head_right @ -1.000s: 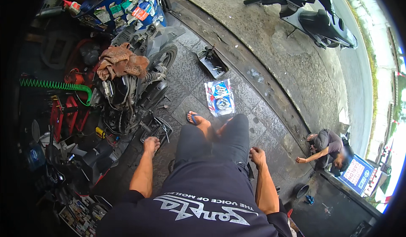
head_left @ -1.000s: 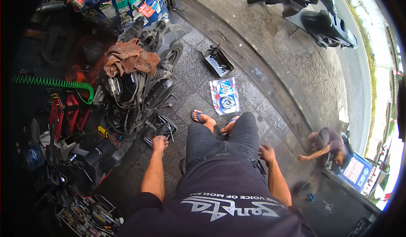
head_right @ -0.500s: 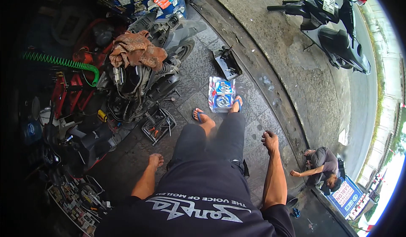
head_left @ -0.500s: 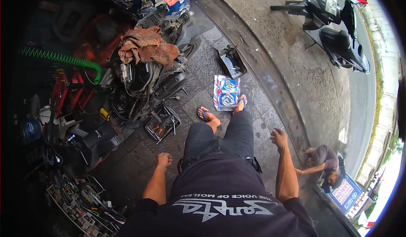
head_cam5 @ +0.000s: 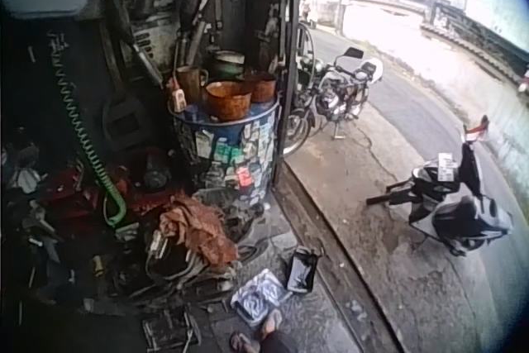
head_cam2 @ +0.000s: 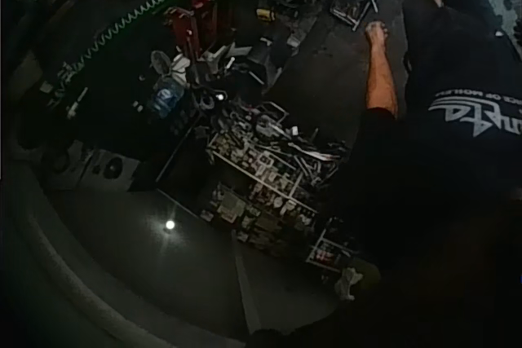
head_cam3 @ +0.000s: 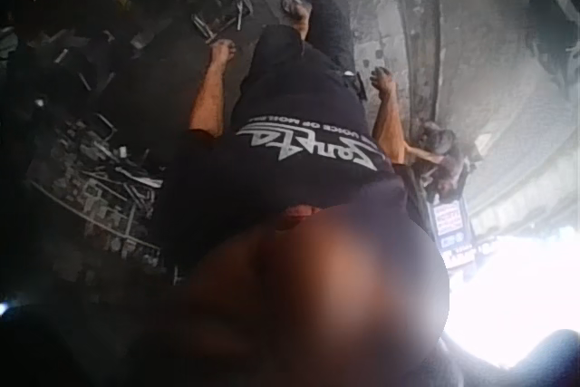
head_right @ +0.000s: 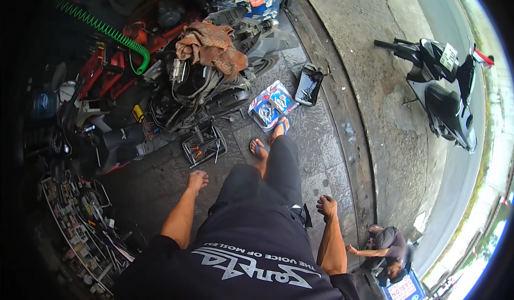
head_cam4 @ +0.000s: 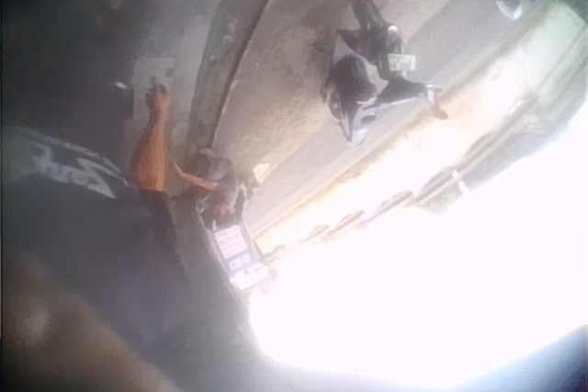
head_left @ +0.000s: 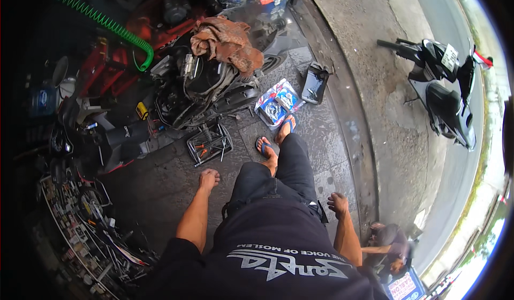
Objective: The person unscrews bolts from a motorcycle casing using a T-handle wrench, removes a component from the rear wheel area, and places parts into a metal tray.
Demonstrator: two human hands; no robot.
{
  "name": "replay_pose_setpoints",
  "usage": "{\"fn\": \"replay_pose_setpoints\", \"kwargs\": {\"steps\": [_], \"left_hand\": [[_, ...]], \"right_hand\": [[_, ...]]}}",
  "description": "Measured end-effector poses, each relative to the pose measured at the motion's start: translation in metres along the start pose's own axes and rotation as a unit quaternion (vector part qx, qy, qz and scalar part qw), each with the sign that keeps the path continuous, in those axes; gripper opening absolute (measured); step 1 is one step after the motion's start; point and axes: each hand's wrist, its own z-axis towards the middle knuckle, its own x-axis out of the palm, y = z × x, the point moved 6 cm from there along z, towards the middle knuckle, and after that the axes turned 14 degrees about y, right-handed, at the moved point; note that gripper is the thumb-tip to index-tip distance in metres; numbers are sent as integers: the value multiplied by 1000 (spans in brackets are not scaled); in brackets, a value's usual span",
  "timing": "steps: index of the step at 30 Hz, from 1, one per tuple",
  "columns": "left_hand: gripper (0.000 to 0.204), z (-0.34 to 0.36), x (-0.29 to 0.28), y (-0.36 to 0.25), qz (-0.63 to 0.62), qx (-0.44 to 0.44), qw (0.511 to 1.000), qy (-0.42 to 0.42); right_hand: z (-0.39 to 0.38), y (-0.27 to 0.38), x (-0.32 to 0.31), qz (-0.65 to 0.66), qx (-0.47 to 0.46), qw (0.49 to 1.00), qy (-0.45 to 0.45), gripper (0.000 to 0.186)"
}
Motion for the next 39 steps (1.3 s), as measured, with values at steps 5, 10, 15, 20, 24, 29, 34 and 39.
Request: {"fn": "replay_pose_setpoints", "kwargs": {"steps": [5,10,15,20,24,29,34,39], "left_hand": [[18,-8,38,56,-68,-27,997,-13],[18,4,127,192,-253,-3,967,-19],[27,13,288,341,-694,131,700,101],[24,-65,442,360,-753,222,607,-123],[13,-112,578,363,-732,-5,635,-247],[33,-103,736,393,-880,188,413,-139],[17,-88,755,397,-862,331,320,-213],[18,-115,793,437,-627,-29,693,-354]], "right_hand": [[-4,39,-31,-51,5,999,4,45],[-6,145,-59,-200,-42,977,52,42],[45,253,-86,-398,-14,915,73,41],[105,393,-21,-551,8,833,43,23],[149,492,84,-531,-111,828,140,29],[161,437,276,-637,-149,700,286,36],[100,260,419,-657,-163,438,592,33],[-17,51,371,-760,-154,334,536,36]]}}
